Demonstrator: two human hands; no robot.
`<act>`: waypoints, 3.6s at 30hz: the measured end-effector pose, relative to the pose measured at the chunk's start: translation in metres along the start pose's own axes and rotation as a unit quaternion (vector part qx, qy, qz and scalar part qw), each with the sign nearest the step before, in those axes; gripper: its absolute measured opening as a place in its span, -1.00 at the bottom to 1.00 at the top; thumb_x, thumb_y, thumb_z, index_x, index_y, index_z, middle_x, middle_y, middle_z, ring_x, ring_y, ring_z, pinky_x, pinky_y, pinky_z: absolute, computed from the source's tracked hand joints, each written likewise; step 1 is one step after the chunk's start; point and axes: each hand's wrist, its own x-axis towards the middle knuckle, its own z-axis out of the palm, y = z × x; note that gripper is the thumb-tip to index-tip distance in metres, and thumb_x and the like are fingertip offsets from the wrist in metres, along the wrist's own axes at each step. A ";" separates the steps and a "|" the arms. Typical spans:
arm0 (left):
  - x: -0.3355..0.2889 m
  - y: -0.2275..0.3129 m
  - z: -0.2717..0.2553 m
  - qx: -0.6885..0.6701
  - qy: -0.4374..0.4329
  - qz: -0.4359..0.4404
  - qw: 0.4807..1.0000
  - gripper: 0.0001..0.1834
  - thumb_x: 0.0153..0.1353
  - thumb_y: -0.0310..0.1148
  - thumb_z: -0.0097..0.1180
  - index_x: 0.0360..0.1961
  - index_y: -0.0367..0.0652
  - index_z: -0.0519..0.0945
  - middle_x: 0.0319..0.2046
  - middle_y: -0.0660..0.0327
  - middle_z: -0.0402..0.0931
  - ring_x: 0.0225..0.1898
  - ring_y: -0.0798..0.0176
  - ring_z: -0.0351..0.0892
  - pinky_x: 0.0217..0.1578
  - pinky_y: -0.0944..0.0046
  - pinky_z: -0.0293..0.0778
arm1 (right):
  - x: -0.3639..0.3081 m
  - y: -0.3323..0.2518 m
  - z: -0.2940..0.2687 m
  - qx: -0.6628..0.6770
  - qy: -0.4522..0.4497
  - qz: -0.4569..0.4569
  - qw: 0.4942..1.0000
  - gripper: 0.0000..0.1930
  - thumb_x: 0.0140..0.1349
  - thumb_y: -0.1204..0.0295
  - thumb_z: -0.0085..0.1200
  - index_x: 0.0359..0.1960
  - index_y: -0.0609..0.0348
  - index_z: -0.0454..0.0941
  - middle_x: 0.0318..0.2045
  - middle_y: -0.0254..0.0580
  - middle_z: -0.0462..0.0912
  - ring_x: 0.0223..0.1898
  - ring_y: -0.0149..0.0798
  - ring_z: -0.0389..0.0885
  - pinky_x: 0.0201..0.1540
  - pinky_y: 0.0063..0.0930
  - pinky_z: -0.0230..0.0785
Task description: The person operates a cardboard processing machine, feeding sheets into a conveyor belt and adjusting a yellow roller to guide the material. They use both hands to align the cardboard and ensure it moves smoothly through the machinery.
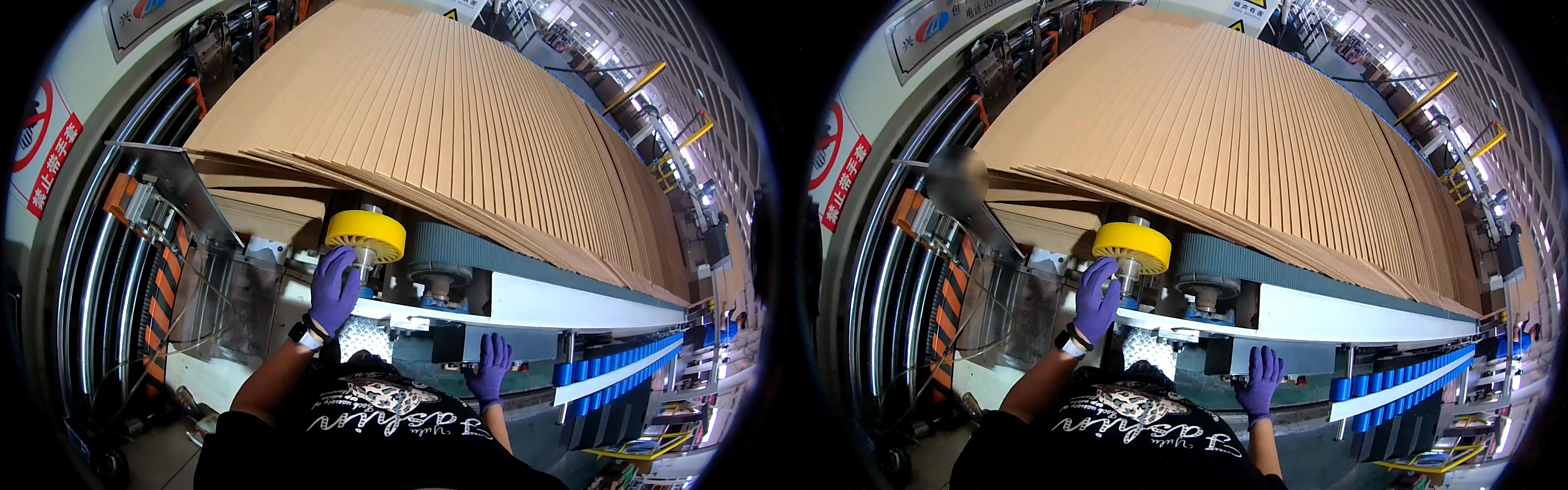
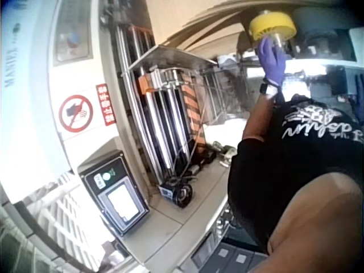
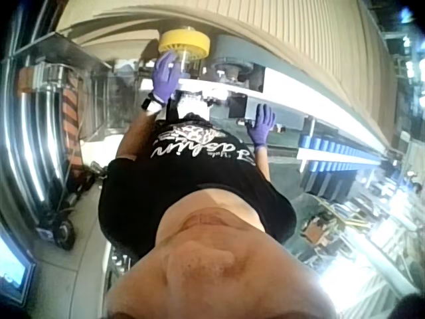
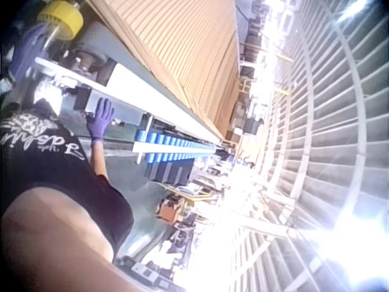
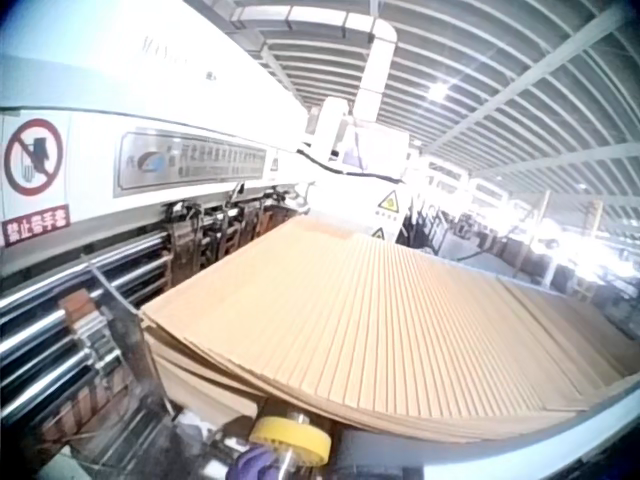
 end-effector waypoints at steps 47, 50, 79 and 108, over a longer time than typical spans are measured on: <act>0.002 0.004 -0.002 -0.019 -0.011 -0.003 1.000 -0.72 0.28 -0.42 0.17 0.00 -0.26 0.59 0.02 -0.03 0.59 0.06 -0.11 0.57 0.10 0.02 0.47 | -0.002 0.004 0.002 -0.015 -0.003 -0.005 1.000 0.12 -0.22 0.19 0.47 0.48 0.04 0.15 0.43 0.03 0.23 0.49 0.13 0.07 0.50 0.24 -0.21; 0.002 0.003 -0.002 -0.020 -0.013 -0.002 1.000 -0.71 0.27 -0.42 0.18 0.00 -0.26 0.59 0.02 -0.03 0.58 0.06 -0.12 0.57 0.10 0.02 0.47 | -0.002 0.002 0.001 -0.009 -0.007 0.003 1.000 0.13 -0.23 0.19 0.47 0.48 0.04 0.15 0.43 0.03 0.22 0.49 0.13 0.06 0.50 0.24 -0.21; 0.002 0.001 -0.001 -0.012 -0.013 -0.001 1.000 -0.72 0.27 -0.42 0.17 -0.01 -0.27 0.59 0.00 -0.04 0.59 0.04 -0.12 0.58 0.08 0.01 0.48 | 0.000 0.001 0.001 -0.002 -0.004 0.002 1.000 0.13 -0.22 0.18 0.48 0.47 0.07 0.15 0.41 0.07 0.23 0.48 0.16 0.08 0.50 0.24 -0.22; 0.000 0.001 -0.003 -0.001 -0.031 -0.014 0.999 -0.70 0.31 -0.48 0.12 0.06 -0.26 0.58 0.05 0.00 0.59 0.11 -0.03 0.57 0.17 0.09 0.46 | 0.000 0.002 0.001 -0.002 -0.002 -0.002 1.000 0.12 -0.22 0.15 0.48 0.47 0.06 0.16 0.41 0.04 0.24 0.48 0.13 0.09 0.50 0.23 -0.21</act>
